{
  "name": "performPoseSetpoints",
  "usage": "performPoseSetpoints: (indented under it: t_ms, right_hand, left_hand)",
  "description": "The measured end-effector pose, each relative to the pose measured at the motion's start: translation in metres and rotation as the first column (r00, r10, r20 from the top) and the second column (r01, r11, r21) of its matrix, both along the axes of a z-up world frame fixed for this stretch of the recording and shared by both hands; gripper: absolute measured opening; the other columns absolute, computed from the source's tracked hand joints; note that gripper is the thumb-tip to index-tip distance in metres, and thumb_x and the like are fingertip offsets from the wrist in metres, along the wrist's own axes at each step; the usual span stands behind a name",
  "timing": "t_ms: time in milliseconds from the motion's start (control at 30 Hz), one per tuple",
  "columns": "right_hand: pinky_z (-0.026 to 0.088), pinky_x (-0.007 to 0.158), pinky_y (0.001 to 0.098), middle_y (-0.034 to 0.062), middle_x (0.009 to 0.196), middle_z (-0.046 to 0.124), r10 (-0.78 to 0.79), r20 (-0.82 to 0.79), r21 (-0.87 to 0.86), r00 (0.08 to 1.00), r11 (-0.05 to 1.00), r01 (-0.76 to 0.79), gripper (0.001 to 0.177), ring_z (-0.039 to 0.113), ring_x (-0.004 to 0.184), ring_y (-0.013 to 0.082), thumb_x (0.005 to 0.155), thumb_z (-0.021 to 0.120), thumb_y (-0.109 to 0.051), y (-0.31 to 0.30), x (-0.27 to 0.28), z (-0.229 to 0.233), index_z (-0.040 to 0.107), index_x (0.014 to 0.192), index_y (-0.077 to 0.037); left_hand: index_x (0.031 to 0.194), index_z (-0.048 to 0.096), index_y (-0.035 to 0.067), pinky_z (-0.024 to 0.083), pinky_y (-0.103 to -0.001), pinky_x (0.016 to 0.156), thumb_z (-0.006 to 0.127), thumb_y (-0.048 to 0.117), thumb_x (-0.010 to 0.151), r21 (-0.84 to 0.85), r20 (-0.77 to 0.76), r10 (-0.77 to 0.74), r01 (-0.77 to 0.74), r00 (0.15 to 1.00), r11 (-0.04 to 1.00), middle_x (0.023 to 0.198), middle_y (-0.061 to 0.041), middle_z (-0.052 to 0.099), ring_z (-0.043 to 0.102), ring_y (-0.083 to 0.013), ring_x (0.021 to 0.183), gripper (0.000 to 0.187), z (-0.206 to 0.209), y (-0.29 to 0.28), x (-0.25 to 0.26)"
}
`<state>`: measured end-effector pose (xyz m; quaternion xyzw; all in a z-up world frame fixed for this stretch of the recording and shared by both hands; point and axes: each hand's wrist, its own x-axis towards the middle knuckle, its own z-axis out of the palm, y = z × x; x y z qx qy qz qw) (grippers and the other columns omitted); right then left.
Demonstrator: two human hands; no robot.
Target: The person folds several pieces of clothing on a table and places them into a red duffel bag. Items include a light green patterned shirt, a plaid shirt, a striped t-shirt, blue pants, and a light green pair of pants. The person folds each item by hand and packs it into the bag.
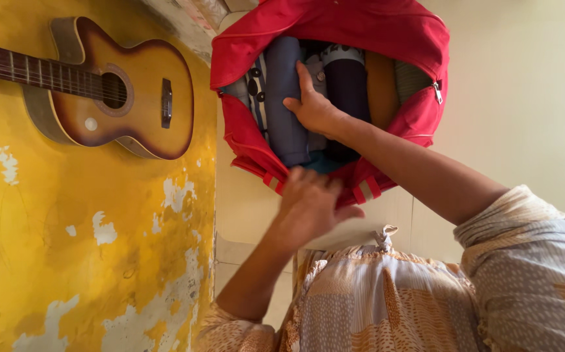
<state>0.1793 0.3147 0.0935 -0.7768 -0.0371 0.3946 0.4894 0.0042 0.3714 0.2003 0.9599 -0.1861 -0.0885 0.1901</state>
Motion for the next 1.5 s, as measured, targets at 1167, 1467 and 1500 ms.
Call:
performPoseSetpoints:
  t_ms: [1167, 1467, 1500]
  right_hand:
    - [0.04, 0.108, 0.0561, 0.0181, 0.158, 0.035, 0.806, 0.501, -0.703, 0.315, 0.591, -0.395, 0.059, 0.039, 0.143, 0.0385, 0.086, 0.073, -0.04, 0.018, 0.002, 0.043, 0.06, 0.138, -0.014]
    - [0.035, 0.104, 0.063, 0.0029, 0.155, 0.044, 0.72, 0.656, -0.687, 0.226, 0.694, -0.216, 0.041, 0.044, 0.13, 0.0432, 0.096, 0.055, -0.044, 0.059, 0.037, 0.004, 0.062, 0.135, -0.032]
    - [0.035, 0.103, 0.0646, 0.0045, 0.154, 0.045, 0.741, 0.587, -0.723, 0.324, 0.661, -0.201, 0.044, 0.044, 0.129, 0.045, 0.099, 0.052, -0.045, 0.059, 0.04, 0.002, 0.059, 0.14, -0.03]
  left_hand:
    - [0.065, 0.079, 0.01, 0.029, -0.057, 0.114, 0.067, 0.05, 0.088, 0.142, 0.017, 0.221, -0.221, 0.975, 0.965, 0.078, -0.006, 0.074, 0.064, -0.0243, 0.098, 0.048, -0.007, 0.102, 0.01]
    - [0.065, 0.08, 0.009, 0.029, -0.058, 0.116, 0.069, 0.048, 0.085, 0.18, -0.042, 0.248, -0.237, 0.968, 0.955, 0.078, -0.009, 0.074, 0.064, -0.026, 0.095, 0.045, -0.002, 0.101, 0.016]
    - [0.066, 0.08, 0.009, 0.029, -0.058, 0.115, 0.069, 0.048, 0.085, 0.171, -0.041, 0.253, -0.243, 0.967, 0.955, 0.078, -0.009, 0.074, 0.064, -0.0262, 0.095, 0.044, -0.002, 0.101, 0.016]
